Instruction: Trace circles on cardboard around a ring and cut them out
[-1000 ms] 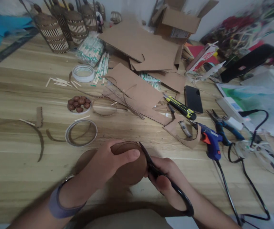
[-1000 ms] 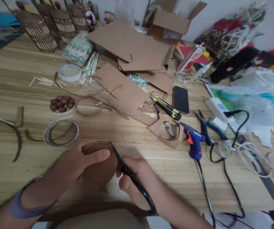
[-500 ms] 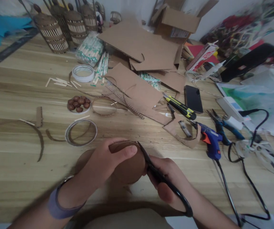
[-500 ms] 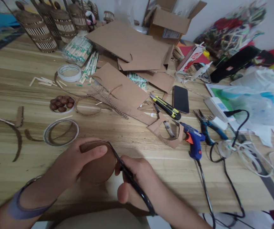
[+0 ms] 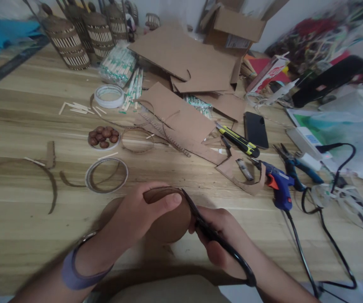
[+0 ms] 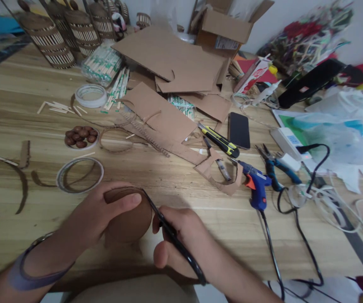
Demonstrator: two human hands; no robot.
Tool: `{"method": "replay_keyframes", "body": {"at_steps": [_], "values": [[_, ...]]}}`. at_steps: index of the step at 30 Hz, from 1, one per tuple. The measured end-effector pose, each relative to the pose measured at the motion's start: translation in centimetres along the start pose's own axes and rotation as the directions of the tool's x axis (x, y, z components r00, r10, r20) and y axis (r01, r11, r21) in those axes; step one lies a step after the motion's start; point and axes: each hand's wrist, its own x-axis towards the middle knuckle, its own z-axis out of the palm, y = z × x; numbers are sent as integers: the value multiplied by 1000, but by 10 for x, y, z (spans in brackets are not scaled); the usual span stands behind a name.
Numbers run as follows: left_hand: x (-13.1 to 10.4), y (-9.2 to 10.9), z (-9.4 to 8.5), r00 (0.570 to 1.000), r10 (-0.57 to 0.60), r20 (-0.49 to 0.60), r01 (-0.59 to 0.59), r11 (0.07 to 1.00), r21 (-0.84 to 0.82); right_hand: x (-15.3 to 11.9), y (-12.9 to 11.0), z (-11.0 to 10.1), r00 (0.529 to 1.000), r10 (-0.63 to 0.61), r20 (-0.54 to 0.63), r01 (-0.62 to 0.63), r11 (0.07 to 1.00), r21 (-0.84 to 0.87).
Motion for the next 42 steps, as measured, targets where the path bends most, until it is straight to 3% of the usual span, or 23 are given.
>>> {"method": "replay_keyframes", "body": {"at_steps": [6,22,37,42], "values": [[3,-2,0,999,37,16,-37,999,-20,1,-1,-1,999,33,14,-32,999,-34],[2,-1,0,1000,6,-4,-6,999,47,1,-4,0,1000,-3,13,4,1000,-28],[2,-5,-2,995,76,66,-80,995,55,0,-5,2,1000,-23,-17,21,997,-80],[3,-5,-2,998,48,37,-50,998,45,1,-9,1,1000,23,-4,-24,993,-113]]}}
